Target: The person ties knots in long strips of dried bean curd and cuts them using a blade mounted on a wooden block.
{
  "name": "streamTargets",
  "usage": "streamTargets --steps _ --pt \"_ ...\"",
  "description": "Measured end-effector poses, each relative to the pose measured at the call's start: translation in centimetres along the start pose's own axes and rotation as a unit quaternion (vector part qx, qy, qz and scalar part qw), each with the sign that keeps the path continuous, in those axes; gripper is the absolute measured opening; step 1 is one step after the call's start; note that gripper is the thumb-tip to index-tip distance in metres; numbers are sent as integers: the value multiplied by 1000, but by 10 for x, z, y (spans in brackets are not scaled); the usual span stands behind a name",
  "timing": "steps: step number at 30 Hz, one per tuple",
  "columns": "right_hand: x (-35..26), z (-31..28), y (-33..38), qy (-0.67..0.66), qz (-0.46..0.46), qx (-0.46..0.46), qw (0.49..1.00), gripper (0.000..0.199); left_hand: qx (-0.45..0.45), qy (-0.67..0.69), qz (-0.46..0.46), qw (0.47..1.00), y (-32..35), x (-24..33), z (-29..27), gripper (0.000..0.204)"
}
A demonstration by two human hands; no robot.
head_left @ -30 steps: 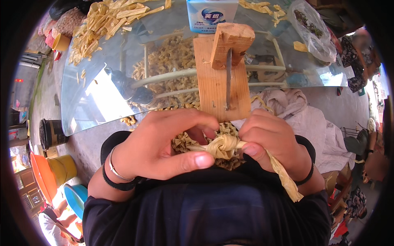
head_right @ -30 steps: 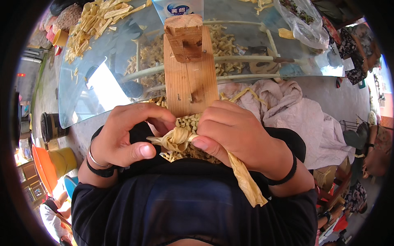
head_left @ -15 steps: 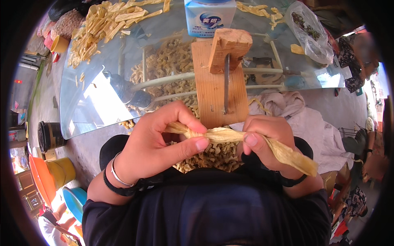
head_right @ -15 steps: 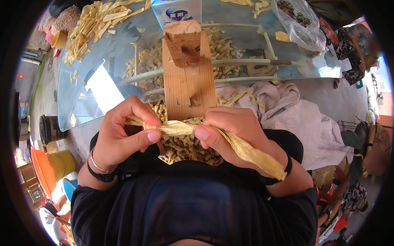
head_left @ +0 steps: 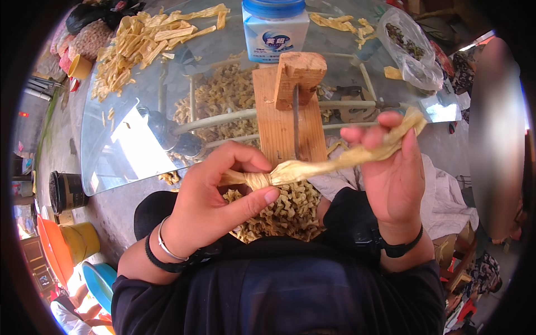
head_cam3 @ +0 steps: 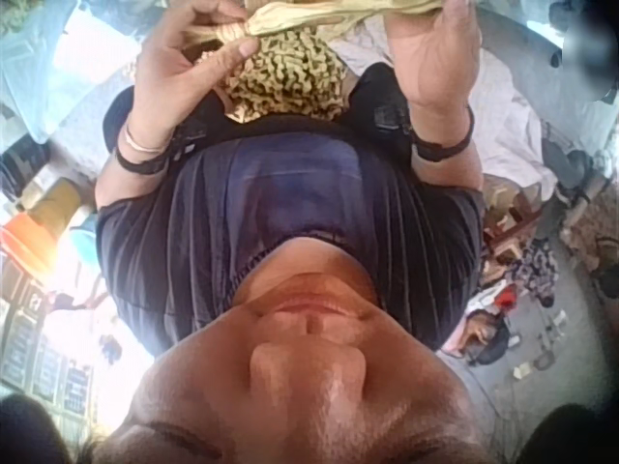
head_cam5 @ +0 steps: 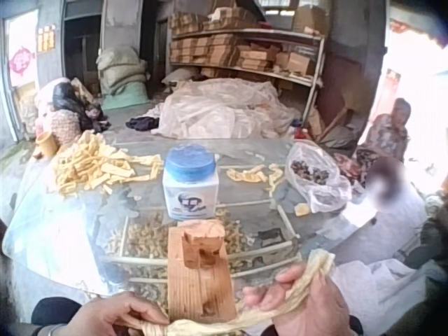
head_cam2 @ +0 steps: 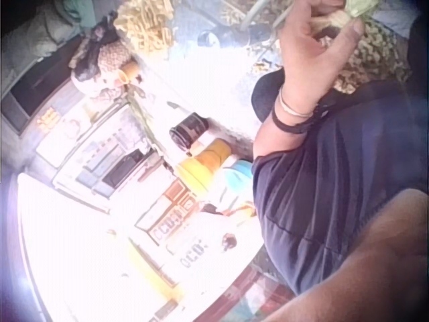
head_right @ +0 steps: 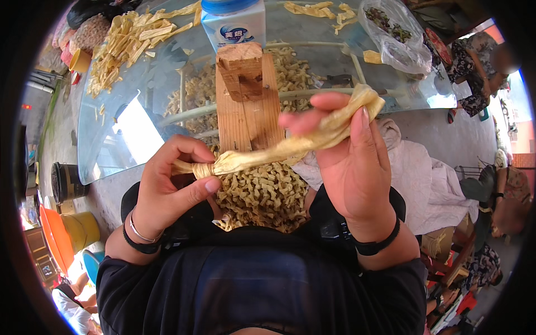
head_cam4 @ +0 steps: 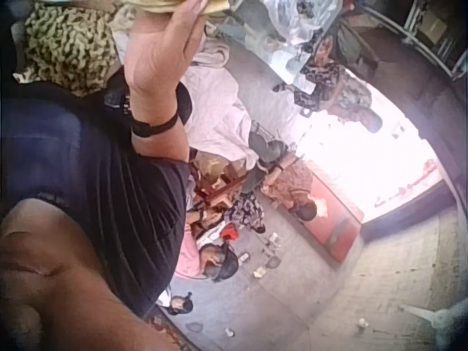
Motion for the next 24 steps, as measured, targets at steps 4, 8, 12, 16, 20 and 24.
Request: streamTargets --steps 4,8,12,16,20,24 --pt "3 -28 -1 39 118 -161 979 35 20 15 159 987 3 -1 1 20" --pt "12 -12 12 85 187 -133 970 35 -36 -148 331 931 -6 -2 -9 23" --pt "12 -2 18 26 202 -133 970 39 -11 -132 284 950 -2 -5 0 27" --pt "15 4 18 -91 206 -201 953 47 -112 -51 182 976 0 -8 34 53" --pt "7 8 20 -63 159 -185 968 47 -118 89 97 984 4 -17 38 67" --pt "9 7 24 -55 96 -218 970 38 -189 63 90 976 8 -18 42 82"
Point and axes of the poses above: each hand's wrist, its own y-axis away from the middle knuckle, its own z-axis out of the palm, x = y × z, the point moved 2 cm from there along -y, towards the middle knuckle, and after that the axes turned 5 degrees about x, right-handed, at the moved point
